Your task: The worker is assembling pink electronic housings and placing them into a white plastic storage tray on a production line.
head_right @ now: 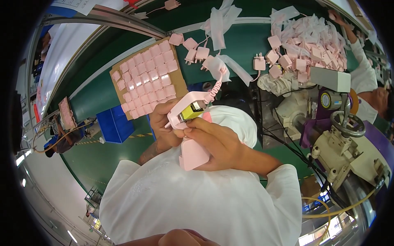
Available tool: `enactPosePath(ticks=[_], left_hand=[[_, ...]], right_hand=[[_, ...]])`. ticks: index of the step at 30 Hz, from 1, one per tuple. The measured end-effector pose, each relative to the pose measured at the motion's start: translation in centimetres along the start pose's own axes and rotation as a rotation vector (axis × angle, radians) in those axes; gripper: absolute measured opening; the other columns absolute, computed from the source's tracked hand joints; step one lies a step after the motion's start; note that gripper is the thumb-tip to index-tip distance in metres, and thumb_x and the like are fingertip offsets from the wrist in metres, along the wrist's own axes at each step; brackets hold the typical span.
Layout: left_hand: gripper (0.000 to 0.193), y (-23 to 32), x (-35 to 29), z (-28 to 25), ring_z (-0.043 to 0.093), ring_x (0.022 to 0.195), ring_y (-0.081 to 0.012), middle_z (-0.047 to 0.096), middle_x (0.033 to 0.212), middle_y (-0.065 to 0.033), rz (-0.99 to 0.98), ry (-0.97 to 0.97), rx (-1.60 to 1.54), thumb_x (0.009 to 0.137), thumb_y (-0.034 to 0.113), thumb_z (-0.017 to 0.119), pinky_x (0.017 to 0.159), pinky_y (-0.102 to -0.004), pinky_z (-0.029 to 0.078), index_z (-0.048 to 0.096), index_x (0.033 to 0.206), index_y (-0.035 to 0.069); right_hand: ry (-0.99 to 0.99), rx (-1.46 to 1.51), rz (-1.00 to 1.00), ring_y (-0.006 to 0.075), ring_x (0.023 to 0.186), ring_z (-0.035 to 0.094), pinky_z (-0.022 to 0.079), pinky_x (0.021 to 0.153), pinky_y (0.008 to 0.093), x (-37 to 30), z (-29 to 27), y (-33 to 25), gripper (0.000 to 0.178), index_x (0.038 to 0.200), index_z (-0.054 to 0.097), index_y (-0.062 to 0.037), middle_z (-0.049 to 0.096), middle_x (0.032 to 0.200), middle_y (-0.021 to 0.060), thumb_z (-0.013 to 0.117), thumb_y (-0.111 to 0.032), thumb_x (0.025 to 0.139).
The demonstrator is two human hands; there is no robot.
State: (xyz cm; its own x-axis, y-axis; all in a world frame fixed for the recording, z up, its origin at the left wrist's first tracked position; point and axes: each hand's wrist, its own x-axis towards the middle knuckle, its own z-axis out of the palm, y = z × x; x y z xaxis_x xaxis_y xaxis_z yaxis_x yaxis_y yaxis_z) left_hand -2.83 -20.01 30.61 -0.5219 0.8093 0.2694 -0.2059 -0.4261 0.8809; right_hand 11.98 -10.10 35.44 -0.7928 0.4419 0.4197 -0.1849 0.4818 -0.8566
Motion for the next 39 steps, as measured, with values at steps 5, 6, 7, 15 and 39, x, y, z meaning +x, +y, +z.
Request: enactPosePath(ticks=[5,6,7,15,39], left_hand=[[0.068,-0.5,0.2,0.0,0.065,0.115,-0.0285,0.063,0.128,-0.0266,0.049,-0.008,-0.004,0.082,0.031,0.085,0.101,-0.0410,0.052,0.052,0.130,-0.006],[0.068,-0.5,0.0,0.1,0.065,0.115,-0.0274,0.063,0.128,-0.0255,0.025,0.018,0.005,0.083,0.031,0.085,0.100,-0.0404,0.053,0.052,0.130,-0.006],[0.068,-0.4,-0.2,0.2,0.065,0.115,-0.0262,0.063,0.128,-0.0244,0.002,0.044,0.014,0.083,0.032,0.084,0.099,-0.0399,0.053,0.053,0.130,-0.006],[0.069,0.0,1.0,-0.3,0.065,0.113,-0.0199,0.065,0.126,-0.0178,-0.405,0.106,-0.133,0.090,0.041,0.077,0.096,-0.0354,0.053,0.052,0.132,-0.007],[0.043,1.4,3.6,0.0,0.065,0.100,-0.0126,0.068,0.116,-0.0092,-0.757,0.016,-0.190,0.097,0.029,0.071,0.087,-0.0283,0.053,0.061,0.124,-0.003]], right_hand=[[0.018,-0.018,0.000,0.0345,0.094,0.071,0.059,0.077,0.0375,-0.1,0.1,-0.1,0.076,0.120,0.059,0.0030,0.065,0.118,0.0259,0.095,-0.032,0.063],[0.023,-0.028,0.006,0.0347,0.095,0.071,0.059,0.079,0.0385,-0.1,0.1,-0.2,0.077,0.120,0.060,0.0028,0.065,0.117,0.0256,0.095,-0.033,0.063],[0.023,-0.028,0.007,0.0347,0.095,0.071,0.059,0.079,0.0385,-0.1,0.0,-0.1,0.077,0.120,0.060,0.0028,0.065,0.117,0.0256,0.095,-0.033,0.063],[0.188,0.118,0.291,0.0297,0.094,0.064,0.053,0.081,0.0363,-0.8,-3.3,0.4,0.093,0.135,0.049,0.0043,0.062,0.109,0.0185,0.097,-0.030,0.063],[-0.123,-0.519,0.069,0.0348,0.103,0.060,0.052,0.085,0.0422,3.3,-5.2,0.9,0.071,0.122,0.067,-0.0071,0.064,0.118,0.0099,0.085,-0.002,0.054]])
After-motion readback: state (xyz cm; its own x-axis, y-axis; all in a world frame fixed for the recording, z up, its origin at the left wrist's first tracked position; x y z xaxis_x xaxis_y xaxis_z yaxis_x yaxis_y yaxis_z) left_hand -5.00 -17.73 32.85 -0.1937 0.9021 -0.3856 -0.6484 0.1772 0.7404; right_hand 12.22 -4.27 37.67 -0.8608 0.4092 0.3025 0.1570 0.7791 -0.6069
